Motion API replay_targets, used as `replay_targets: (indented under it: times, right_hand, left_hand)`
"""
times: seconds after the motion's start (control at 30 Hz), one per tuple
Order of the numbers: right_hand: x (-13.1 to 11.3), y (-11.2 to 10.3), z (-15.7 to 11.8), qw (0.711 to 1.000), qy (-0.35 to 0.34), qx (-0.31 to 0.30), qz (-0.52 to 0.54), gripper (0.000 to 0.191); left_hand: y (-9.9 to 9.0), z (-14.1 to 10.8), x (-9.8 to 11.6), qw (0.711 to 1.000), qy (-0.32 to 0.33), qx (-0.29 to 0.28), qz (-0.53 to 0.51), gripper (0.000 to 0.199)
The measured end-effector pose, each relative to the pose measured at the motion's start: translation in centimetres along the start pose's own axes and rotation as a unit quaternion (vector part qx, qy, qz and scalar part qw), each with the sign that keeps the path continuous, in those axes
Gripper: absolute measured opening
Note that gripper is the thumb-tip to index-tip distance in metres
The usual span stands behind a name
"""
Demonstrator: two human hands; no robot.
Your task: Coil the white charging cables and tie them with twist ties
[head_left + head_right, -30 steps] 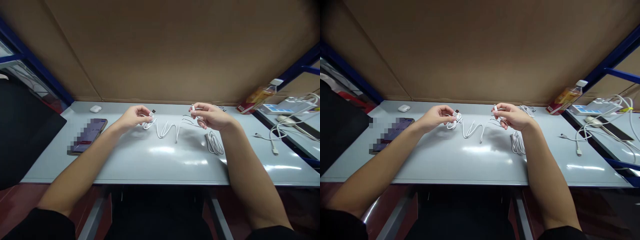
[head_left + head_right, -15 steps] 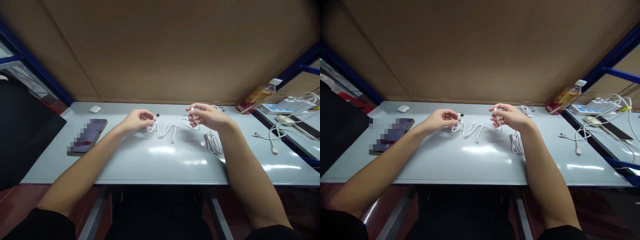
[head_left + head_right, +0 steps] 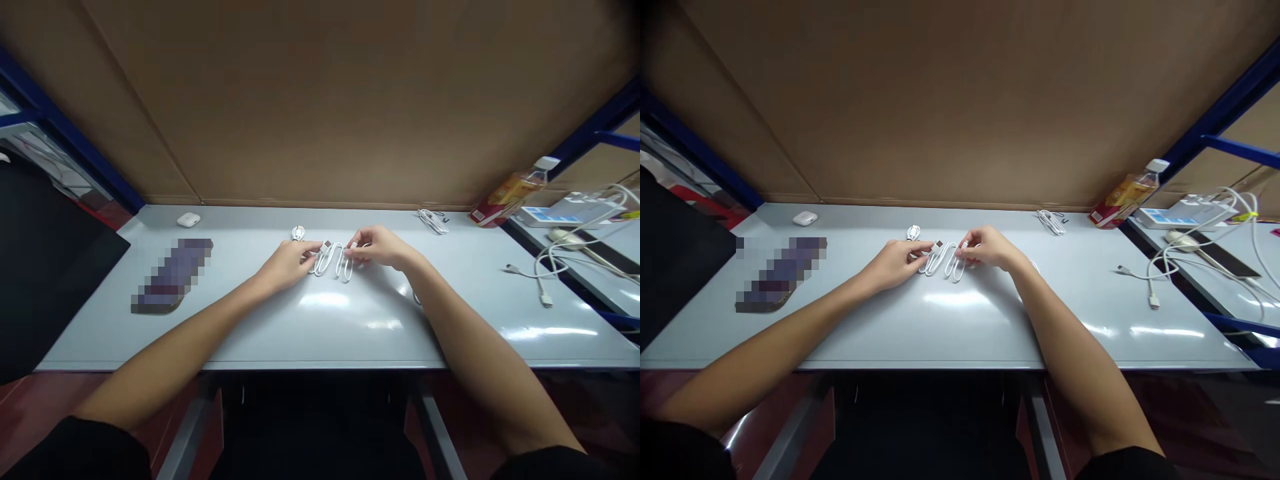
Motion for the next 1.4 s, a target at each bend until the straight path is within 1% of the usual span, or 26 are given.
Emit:
replay_targets:
  times: [0.07,0.17,0.23,0.27,0.33,0.4,0.47,0.53,0.6,0.63,0.7,0.77,0.8,0.87,0.93,0.97,1.03,1.07,1.13,1.17,1.23,1.3,1.4]
  right_hand:
    - [-0.3,0.7,0.2,0.999,-0.007,0.014,-0.035,0.024]
    - [-0.6,1.6,0.5,0.998,-0.019,0.034,-0.054,0.03]
    - [-0.6,2.0,0.7,0.998,-0.024,0.04,-0.044,0.035]
    - [-0.5,2.2,0.7,0.998,-0.027,0.036,-0.032,0.037]
    - [-0.4,2.4,0.9,0.999,-0.032,0.028,-0.005,0.037]
    - [-0.4,2.5,0.9,0.999,-0.026,0.019,0.001,0.036]
    - [-0.6,2.5,0.8,0.998,-0.028,0.024,-0.047,0.036]
    - [-1.5,2.2,0.3,0.986,-0.061,0.061,-0.144,0.039]
    - [-2.9,2.2,-0.5,0.956,-0.12,0.1,-0.248,0.046]
    - [-3.5,2.6,-0.8,0.94,-0.151,0.104,-0.287,0.051]
    - [-4.2,3.9,-1.2,0.916,-0.198,0.082,-0.34,0.055]
    - [-4.4,5.1,-1.3,0.895,-0.222,0.058,-0.382,0.05]
    - [-4.4,5.6,-1.2,0.885,-0.225,0.056,-0.404,0.046]
    - [-4.6,6.1,-1.0,0.863,-0.222,0.064,-0.449,0.042]
    - [-4.7,6.3,-0.7,0.845,-0.204,0.072,-0.489,0.037]
    - [-4.5,6.4,-0.5,0.84,-0.183,0.071,-0.505,0.032]
    - [-4.1,6.3,0.0,0.839,-0.133,0.059,-0.525,0.026]
    - [-3.9,6.3,0.1,0.84,-0.112,0.052,-0.529,0.026]
    - [-3.7,6.5,0.3,0.841,-0.085,0.041,-0.533,0.029]
    - [-3.7,6.6,0.3,0.84,-0.078,0.039,-0.535,0.03]
    - [-3.7,6.9,0.3,0.838,-0.063,0.042,-0.54,0.032]
    - [-3.8,7.2,0.3,0.837,-0.049,0.05,-0.543,0.035]
    - [-3.8,7.3,0.2,0.839,-0.028,0.064,-0.539,0.036]
  left_hand:
    - [0.5,-0.2,0.5,1.0,-0.002,-0.007,0.03,0.032]
    - [1.2,-0.3,1.3,0.997,0.01,-0.029,0.065,0.034]
    - [1.6,-0.5,1.8,0.996,0.024,-0.033,0.085,0.03]
    - [1.7,-0.5,1.9,0.995,0.024,-0.028,0.094,0.031]
    - [1.8,-0.7,1.7,0.994,0.008,-0.019,0.106,0.037]
    - [2.1,-0.8,1.4,0.994,-0.008,-0.026,0.109,0.036]
    - [2.1,-0.8,1.3,0.993,-0.004,-0.034,0.111,0.031]
    - [1.9,-0.7,1.5,0.993,0.013,-0.034,0.113,0.026]
    - [1.5,-0.6,1.5,0.993,0.024,-0.029,0.108,0.023]
    - [1.3,-0.5,1.4,0.994,0.023,-0.028,0.1,0.023]
    - [1.0,-0.4,1.0,0.998,0.012,-0.024,0.059,0.021]
    - [0.9,-0.3,0.2,0.999,-0.007,-0.025,-0.025,0.016]
    - [1.0,-0.2,-0.3,0.996,-0.019,-0.028,-0.081,0.018]
    - [1.3,-0.2,-1.2,0.979,-0.048,-0.041,-0.194,0.031]
    - [1.7,-0.2,-1.9,0.958,-0.074,-0.063,-0.268,0.038]
    - [1.9,-0.3,-2.0,0.951,-0.082,-0.073,-0.289,0.04]
    - [2.0,-0.3,-2.0,0.944,-0.087,-0.086,-0.306,0.042]
    - [2.0,-0.4,-1.9,0.943,-0.086,-0.09,-0.307,0.042]
    - [2.1,-0.5,-1.6,0.949,-0.08,-0.094,-0.29,0.04]
    - [2.1,-0.5,-1.4,0.957,-0.078,-0.093,-0.264,0.038]
    - [1.9,-0.7,-0.8,0.978,-0.07,-0.08,-0.179,0.035]
    - [1.6,-0.9,0.2,0.993,-0.049,-0.066,-0.081,0.036]
    - [1.7,-1.3,1.6,0.998,-0.022,-0.063,0.015,0.039]
Point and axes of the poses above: each hand's wrist, its own z-axis towards the middle knuckle, its own y-axis out of the palm, x = y × z, the point moved 8 cm from there along z, towards the middle knuckle, and after that the axes turned 9 degrees about -x, right-handed, at the moved point
